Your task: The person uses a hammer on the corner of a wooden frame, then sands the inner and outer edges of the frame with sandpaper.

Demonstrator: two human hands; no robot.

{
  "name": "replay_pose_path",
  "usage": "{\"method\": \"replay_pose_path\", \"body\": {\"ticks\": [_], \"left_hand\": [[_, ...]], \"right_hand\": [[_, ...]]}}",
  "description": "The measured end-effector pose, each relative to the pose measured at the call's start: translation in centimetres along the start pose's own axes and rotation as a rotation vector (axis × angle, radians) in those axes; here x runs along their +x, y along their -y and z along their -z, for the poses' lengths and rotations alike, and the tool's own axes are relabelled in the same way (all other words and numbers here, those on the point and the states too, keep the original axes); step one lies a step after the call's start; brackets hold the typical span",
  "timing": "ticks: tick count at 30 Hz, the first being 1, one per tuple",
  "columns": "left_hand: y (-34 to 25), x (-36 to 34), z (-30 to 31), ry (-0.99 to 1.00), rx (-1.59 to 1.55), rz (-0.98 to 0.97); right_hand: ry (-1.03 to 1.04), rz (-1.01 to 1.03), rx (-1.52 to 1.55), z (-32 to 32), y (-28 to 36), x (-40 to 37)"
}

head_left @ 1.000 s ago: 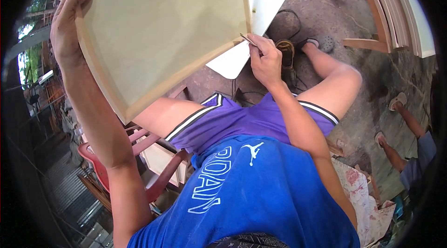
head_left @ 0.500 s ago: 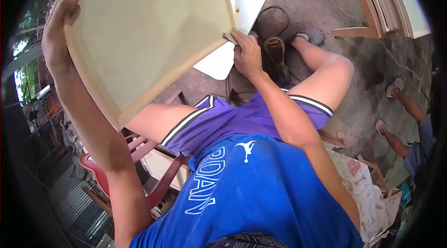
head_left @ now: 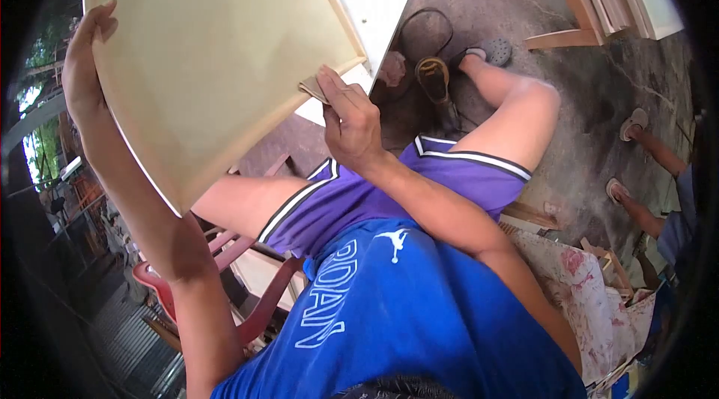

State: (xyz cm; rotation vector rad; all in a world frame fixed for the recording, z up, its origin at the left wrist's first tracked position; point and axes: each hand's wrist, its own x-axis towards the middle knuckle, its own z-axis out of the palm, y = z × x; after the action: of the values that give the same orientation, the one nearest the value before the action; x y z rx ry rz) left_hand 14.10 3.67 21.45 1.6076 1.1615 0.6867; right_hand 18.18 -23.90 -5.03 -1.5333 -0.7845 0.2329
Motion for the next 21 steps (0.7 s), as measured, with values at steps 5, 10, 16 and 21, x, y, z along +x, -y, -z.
{"method": "replay_pose_path", "body": {"ticks": [5, 10, 16, 21], "left_hand": [[0.3, 0.4, 1.1, -0.135, 0.115, 0.041], [-0.2, -0.6, -0.5, -0.059, 0.076, 0.082], [-0.4, 0.6, 0.4, -0.109, 0.052, 0.079], [-0.1, 3.5, 0.4, -0.070, 0.164, 0.073]], "right_hand": [[0.048, -0.031, -0.111, -0.7, -3.6, 0.1], [0.016, 0.269, 0.159, 1.3, 11.8, 2.7], [0.102, 0.139, -0.276, 1.0, -4.1, -0.4], [0.091, 0.104, -0.269, 1.3, -4.1, 0.8]]}}
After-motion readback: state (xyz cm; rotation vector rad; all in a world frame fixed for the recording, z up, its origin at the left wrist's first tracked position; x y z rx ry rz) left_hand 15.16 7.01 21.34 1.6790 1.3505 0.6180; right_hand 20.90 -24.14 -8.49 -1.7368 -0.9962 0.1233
